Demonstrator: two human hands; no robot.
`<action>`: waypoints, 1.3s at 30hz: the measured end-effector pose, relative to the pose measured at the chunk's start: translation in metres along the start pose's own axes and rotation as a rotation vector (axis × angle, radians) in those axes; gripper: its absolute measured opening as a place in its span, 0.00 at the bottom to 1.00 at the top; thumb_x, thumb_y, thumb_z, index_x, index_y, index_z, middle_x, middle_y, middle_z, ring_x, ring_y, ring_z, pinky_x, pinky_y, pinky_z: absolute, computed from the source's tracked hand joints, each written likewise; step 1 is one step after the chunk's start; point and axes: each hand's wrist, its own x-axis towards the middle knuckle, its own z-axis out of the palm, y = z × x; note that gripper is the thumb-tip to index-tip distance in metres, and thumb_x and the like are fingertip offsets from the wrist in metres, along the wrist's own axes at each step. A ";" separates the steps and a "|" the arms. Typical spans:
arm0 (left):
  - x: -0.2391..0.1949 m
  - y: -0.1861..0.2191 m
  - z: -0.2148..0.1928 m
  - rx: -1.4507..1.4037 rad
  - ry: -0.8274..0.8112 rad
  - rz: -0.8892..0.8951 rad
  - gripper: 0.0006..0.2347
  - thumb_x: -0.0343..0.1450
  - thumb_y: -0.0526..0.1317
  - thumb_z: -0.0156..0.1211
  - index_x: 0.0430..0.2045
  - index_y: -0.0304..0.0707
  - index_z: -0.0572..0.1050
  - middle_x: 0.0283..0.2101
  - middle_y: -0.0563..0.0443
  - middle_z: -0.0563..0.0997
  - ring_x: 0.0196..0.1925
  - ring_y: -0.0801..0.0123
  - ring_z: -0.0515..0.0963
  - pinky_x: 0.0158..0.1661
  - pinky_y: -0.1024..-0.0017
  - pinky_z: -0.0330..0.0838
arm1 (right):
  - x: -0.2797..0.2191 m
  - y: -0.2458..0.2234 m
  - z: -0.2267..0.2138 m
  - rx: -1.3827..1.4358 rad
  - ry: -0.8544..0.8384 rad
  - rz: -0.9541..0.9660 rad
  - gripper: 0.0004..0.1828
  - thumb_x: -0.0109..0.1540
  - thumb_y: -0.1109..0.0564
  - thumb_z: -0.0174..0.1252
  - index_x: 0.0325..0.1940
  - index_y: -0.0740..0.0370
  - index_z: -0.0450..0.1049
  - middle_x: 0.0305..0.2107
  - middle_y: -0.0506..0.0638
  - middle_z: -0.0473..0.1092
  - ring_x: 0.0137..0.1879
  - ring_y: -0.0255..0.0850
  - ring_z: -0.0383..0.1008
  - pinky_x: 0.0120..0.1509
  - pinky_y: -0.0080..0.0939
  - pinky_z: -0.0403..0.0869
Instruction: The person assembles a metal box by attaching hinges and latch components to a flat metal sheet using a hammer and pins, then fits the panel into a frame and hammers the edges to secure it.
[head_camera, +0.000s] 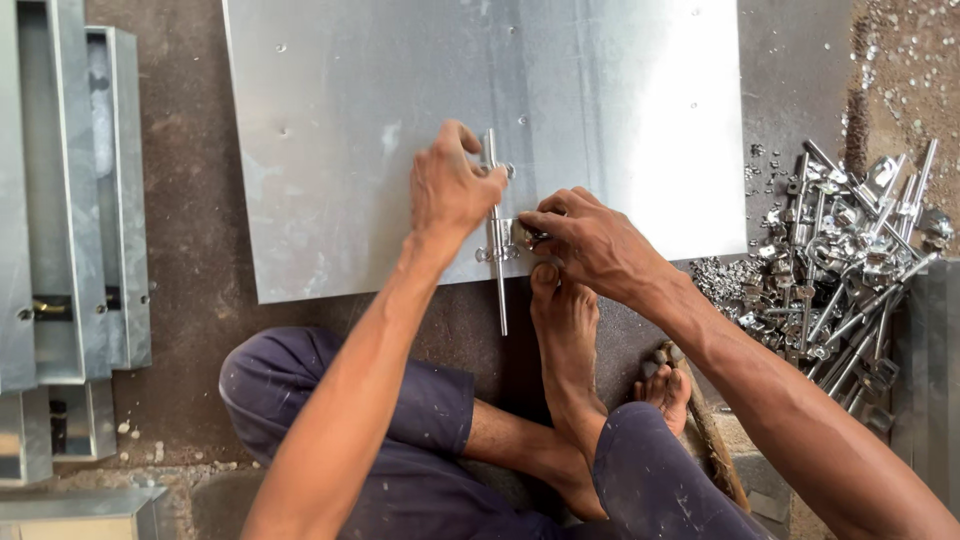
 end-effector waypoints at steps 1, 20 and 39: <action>0.008 0.000 0.000 0.009 -0.014 -0.008 0.16 0.62 0.38 0.71 0.38 0.33 0.72 0.24 0.45 0.84 0.25 0.63 0.86 0.33 0.67 0.80 | 0.000 0.000 0.000 0.005 -0.008 0.008 0.24 0.58 0.59 0.63 0.60 0.55 0.75 0.52 0.51 0.73 0.58 0.45 0.72 0.63 0.41 0.75; -0.048 -0.196 -0.113 0.317 0.581 -0.138 0.26 0.72 0.58 0.68 0.20 0.27 0.76 0.21 0.36 0.76 0.25 0.47 0.77 0.30 0.51 0.69 | -0.185 0.102 0.057 -0.139 0.140 0.710 0.12 0.64 0.55 0.61 0.45 0.68 0.78 0.38 0.62 0.77 0.39 0.52 0.78 0.45 0.52 0.76; -0.002 -0.034 -0.025 0.332 -0.165 0.180 0.61 0.33 0.70 0.80 0.68 0.67 0.61 0.49 0.56 0.67 0.53 0.59 0.63 0.53 0.55 0.58 | -0.072 -0.022 -0.012 1.225 0.498 0.244 0.25 0.59 0.61 0.66 0.59 0.66 0.70 0.45 0.54 0.73 0.48 0.36 0.78 0.53 0.34 0.82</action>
